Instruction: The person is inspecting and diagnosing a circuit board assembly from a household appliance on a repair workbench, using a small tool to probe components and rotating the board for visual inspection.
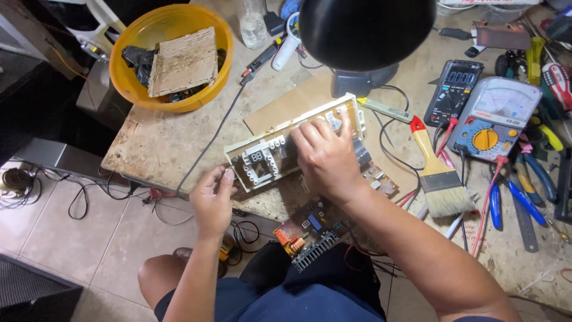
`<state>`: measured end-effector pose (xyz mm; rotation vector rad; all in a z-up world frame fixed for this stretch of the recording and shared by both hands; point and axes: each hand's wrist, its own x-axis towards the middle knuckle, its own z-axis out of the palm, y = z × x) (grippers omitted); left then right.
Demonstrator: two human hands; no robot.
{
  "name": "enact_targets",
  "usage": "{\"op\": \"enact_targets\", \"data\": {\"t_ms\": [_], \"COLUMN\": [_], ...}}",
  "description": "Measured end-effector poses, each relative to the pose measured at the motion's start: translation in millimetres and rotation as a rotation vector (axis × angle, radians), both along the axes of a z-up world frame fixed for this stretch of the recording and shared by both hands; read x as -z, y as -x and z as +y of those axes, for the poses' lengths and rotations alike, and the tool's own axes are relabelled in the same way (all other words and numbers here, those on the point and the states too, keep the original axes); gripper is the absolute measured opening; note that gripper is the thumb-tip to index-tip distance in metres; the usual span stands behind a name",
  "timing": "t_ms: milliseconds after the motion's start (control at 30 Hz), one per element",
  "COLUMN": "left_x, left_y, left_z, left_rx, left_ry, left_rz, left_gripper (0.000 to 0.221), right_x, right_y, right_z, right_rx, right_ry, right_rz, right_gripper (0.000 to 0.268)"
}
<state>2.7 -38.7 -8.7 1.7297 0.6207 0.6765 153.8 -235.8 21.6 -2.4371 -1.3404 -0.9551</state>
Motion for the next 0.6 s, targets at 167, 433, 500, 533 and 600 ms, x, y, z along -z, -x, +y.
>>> {"op": "enact_targets", "data": {"t_ms": [167,433,500,533,600], "left_x": [1,-7,-17,-16,-14], "left_y": [1,-8,-9,-8,-8], "left_z": [2,-5,-12,-11,-7], "left_rx": [0.04,0.055,0.027,-0.011,-0.008], "left_ry": [-0.006,-0.18,-0.128,-0.126,-0.141], "left_rz": [0.011,-0.02,-0.111,-0.11,-0.057], "left_gripper": [0.028,0.024,0.022,0.022,0.025], "right_x": [-6,1,7,6,4], "right_y": [5,-5,-14,-17,-23], "right_z": [-1,-10,-10,-12,-15], "right_rx": [0.032,-0.013,-0.025,-0.063,-0.05], "right_ry": [-0.008,-0.038,-0.025,-0.019,-0.016], "right_rz": [0.005,0.07,0.078,0.077,0.106], "right_gripper": [0.03,0.032,0.038,0.038,0.044]}}
